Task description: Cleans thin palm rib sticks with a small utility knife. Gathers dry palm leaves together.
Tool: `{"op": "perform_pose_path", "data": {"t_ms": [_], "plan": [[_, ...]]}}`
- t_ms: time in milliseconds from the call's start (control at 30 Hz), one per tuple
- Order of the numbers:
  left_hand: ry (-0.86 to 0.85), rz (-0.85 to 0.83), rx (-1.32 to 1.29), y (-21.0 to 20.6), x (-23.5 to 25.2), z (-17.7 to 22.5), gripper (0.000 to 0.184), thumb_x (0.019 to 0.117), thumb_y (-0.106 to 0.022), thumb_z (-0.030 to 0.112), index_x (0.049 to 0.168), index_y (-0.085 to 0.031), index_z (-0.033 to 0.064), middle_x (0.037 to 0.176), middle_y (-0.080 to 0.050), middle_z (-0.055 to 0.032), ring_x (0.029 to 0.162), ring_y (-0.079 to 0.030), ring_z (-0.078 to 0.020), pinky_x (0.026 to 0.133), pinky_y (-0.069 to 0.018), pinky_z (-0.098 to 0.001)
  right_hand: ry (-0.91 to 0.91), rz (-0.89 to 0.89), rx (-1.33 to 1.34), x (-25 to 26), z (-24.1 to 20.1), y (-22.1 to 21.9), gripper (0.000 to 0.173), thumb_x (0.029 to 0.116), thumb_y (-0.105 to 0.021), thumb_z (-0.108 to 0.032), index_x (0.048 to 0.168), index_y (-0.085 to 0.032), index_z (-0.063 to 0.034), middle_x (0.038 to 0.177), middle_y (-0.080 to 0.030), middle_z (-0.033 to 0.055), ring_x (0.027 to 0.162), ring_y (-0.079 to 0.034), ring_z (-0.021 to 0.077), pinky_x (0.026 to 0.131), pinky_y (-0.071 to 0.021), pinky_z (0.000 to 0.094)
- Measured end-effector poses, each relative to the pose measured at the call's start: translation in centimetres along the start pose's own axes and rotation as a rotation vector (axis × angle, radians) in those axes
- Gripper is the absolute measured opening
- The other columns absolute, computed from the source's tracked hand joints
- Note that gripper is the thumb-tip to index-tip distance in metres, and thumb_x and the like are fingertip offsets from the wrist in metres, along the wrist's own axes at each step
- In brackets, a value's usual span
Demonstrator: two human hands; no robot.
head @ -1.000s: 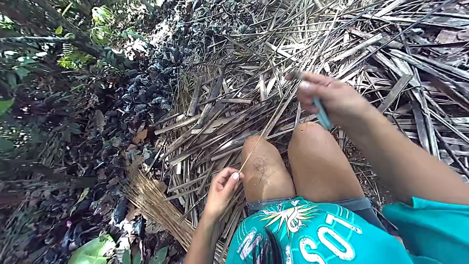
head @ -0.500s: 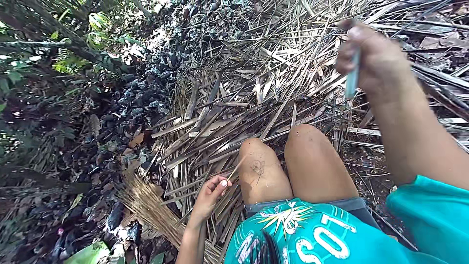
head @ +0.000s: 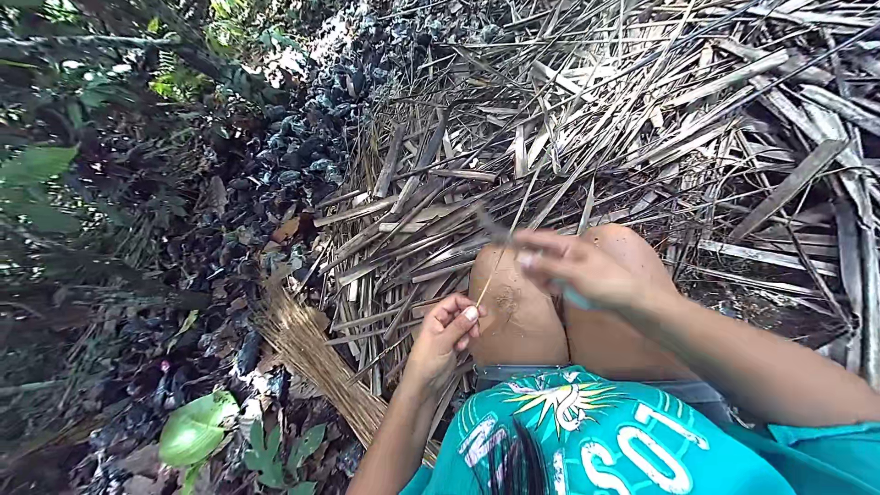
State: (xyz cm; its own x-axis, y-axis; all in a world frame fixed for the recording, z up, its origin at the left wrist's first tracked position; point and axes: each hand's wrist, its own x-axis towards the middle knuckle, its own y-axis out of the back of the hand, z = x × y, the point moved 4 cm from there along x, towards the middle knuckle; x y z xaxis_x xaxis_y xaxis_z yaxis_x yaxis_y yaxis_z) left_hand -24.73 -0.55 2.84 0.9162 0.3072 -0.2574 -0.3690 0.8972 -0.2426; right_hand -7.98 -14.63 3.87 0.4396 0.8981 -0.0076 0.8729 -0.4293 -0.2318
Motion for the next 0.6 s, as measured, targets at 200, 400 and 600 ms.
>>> {"op": "perform_pose_path", "data": {"t_ms": [200,400,600], "plan": [[0.074,-0.03,-0.045,0.0,-0.3,-0.5,0.015,0.0972,-0.058,0.007,0.09,-0.07,0.0133,0.067,-0.063,0.0099,0.054,-0.052,0.0058,0.052,-0.0427,-0.0106,0.169,0.119,0.038,0.6,-2.7,3.2,0.042,0.1038,-0.044,-0.02,0.145,-0.047,-0.0128,0.067,-0.049,-0.0116,0.051,-0.047,-0.0027,0.048,-0.0433,0.014],[0.108,-0.12,-0.153,0.6,0.2,-0.7,0.004,0.0936,-0.071,0.019,0.09,-0.072,0.0182,0.066,-0.06,0.0123,0.052,-0.05,0.0062,0.049,-0.0404,-0.0106,-0.092,-0.202,0.043,-0.7,0.1,-1.2,0.033,0.103,-0.048,-0.019,0.133,-0.057,-0.0066,0.07,-0.051,-0.0119,0.055,-0.044,-0.007,0.051,-0.0382,0.0106],[0.227,-0.208,-0.246,1.9,-1.0,-2.3,0.005,0.092,-0.074,0.024,0.09,-0.073,0.0195,0.063,-0.057,0.0142,0.05,-0.048,0.007,0.047,-0.0384,-0.01,0.328,0.135,0.074,1.3,-5.4,6.8,0.038,0.1052,-0.039,-0.018,0.142,-0.049,-0.0154,0.064,-0.045,-0.0147,0.05,-0.044,-0.0036,0.047,-0.0403,0.013]]}}
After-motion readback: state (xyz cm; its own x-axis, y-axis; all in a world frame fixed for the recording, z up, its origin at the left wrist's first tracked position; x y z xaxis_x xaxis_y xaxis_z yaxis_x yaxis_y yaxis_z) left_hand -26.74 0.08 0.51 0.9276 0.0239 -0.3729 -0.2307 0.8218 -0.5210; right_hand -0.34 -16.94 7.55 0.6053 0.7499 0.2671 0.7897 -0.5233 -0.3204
